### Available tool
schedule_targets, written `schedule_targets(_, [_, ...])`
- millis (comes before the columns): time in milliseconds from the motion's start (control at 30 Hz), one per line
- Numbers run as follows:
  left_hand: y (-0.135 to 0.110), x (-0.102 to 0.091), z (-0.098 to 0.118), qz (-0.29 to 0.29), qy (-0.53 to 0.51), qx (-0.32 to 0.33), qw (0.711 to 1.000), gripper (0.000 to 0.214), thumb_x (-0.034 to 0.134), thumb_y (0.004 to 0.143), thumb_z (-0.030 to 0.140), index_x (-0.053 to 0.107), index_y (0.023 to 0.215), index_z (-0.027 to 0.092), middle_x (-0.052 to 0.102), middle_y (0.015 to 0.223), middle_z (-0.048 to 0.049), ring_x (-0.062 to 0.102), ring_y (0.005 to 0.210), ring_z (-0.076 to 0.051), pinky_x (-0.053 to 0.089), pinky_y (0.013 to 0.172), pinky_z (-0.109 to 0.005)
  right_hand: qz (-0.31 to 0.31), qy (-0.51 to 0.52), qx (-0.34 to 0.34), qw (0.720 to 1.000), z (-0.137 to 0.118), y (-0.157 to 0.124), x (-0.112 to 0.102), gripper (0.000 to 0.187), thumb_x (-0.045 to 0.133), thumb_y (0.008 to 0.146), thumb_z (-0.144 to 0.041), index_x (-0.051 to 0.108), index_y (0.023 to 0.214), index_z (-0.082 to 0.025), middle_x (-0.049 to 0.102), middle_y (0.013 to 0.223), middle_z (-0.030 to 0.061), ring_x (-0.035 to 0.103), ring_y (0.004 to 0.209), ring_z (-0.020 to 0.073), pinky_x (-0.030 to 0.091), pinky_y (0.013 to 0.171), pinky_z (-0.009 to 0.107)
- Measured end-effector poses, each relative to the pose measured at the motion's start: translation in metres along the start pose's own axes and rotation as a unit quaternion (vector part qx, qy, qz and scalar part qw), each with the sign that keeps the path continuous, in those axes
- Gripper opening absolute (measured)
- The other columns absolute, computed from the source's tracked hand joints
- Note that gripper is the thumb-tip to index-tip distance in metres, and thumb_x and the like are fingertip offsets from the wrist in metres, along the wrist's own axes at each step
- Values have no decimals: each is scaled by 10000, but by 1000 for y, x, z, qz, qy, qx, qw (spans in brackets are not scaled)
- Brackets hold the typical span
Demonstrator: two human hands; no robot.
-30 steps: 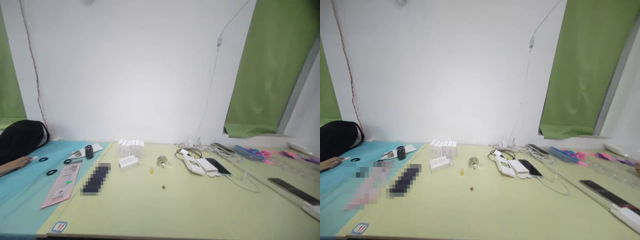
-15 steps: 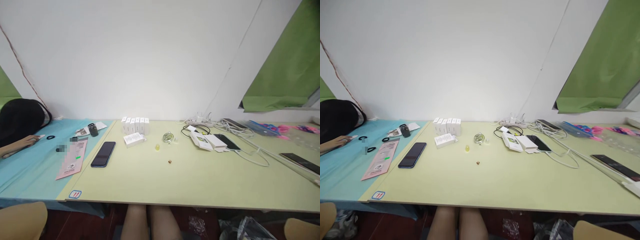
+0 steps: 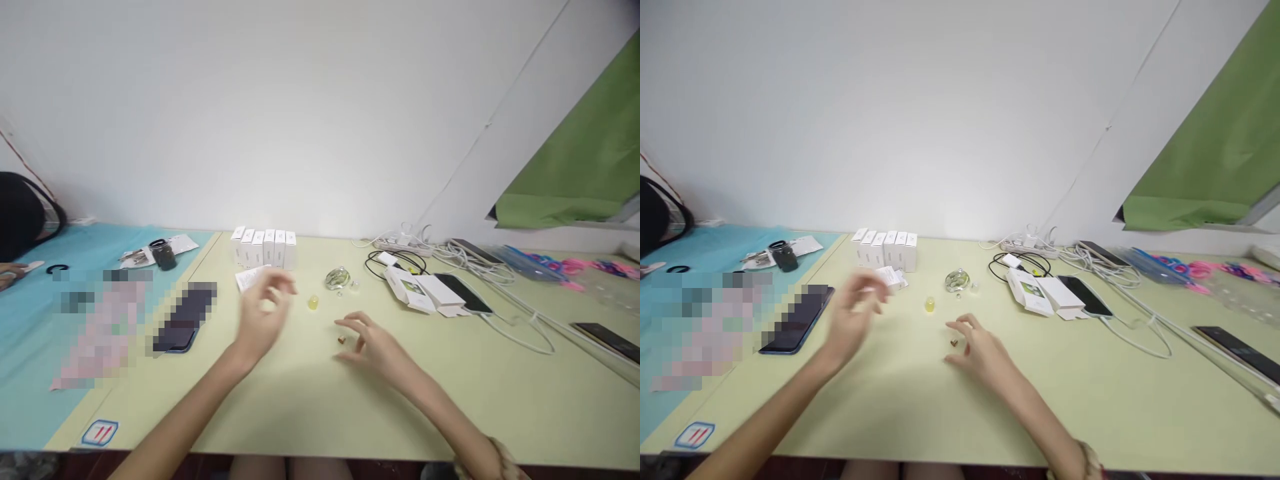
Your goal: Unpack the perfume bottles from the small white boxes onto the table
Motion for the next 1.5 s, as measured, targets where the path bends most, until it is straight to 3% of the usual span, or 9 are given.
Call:
schedule_targets(100, [3, 67, -33, -194, 177, -6, 965, 372, 526, 786, 399, 480, 1121, 246, 513, 1034, -38, 555, 803, -148, 438, 629, -263, -28, -2, 39, 999, 28, 23, 34, 179, 551, 722, -245, 670, 837, -177, 623, 906, 69, 586, 654, 142, 451, 636, 265])
schedule_targets(200, [-2, 106, -70, -250, 267, -54, 929, 310, 527, 784, 411, 500, 1031, 225, 512, 1003, -42, 553, 837, -175, 424, 643, -274, 0, 1, 72, 997, 54, 52, 36, 164, 493, 687, -146, 647, 633, -159, 650, 714, 61, 585, 656, 161, 420, 609, 249])
schedule_targets(467, [-16, 125, -88, -239, 223, -51, 943, 280, 469, 831, 253, 486, 1110, 276, 599, 912, -4, 548, 849, -163, 373, 644, -254, 60, 150, 148, 976, 126, 88, 17, 229, 536, 645, -193, 675, 801, -100, 650, 600, 59, 590, 514, 161, 444, 516, 246])
schedule_targets(600, [-9, 156, -82, -240, 167, -104, 951, 252, 559, 773, 284, 536, 1024, 283, 598, 786, 32, 560, 757, -143, 351, 595, -239, 112, 177, 126, 970, 135, 82, 16, 245, 548, 670, -256, 677, 828, -121, 675, 689, 73, 601, 546, 164, 457, 536, 256])
schedule_targets(700, [-3, 171, -76, -201, 126, -136, 962, 482, 641, 705, 318, 455, 1149, 291, 582, 803, 37, 563, 760, -141, 376, 606, -238, 144, 159, 117, 970, 135, 79, 11, 268, 600, 658, -328, 675, 824, -132, 684, 759, 91, 621, 623, 185, 463, 578, 269])
schedule_targets(867, [13, 129, -76, -89, 191, -44, 977, 531, 570, 751, 442, 401, 1210, 237, 533, 1057, -53, 520, 968, -194, 414, 822, -325, 180, 72, 132, 972, 134, 75, -3, 271, 630, 640, -325, 679, 841, -150, 671, 699, 53, 616, 657, 181, 440, 629, 266])
schedule_targets(1100, [16, 27, -143, -4, 448, -74, 891, 713, 570, 690, 543, 440, 1227, 92, 349, 1304, -231, 212, 1276, -400, 195, 1015, -514, 186, 6, 137, 973, 131, 73, -6, 280, 634, 652, -259, 664, 913, -162, 665, 749, 43, 606, 683, 168, 407, 626, 251])
schedule_targets(1300, [2, 10, -142, -63, 422, -53, 903, 681, 579, 674, 506, 425, 1241, 162, 440, 1144, -148, 413, 1105, -301, 311, 952, -416, 184, -79, 171, 965, 125, 71, 0, 213, 609, 709, -250, 667, 905, -189, 682, 818, 50, 619, 775, 198, 379, 614, 259])
schedule_targets(1500, [-4, 15, -119, -103, 353, -52, 928, 651, 650, 550, 529, 506, 1073, 168, 429, 992, -93, 441, 969, -265, 366, 864, -397, 312, 19, 85, 946, 68, 63, -6, 259, 496, 811, -401, 669, 916, -239, 678, 886, 19, 606, 659, 143, 417, 611, 253])
Point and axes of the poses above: each hand's wrist, its own y-axis towards the middle knuckle, its own x-axis out of the palm, z = x × y, the point moved 5 cm from there along y, towards the middle knuckle
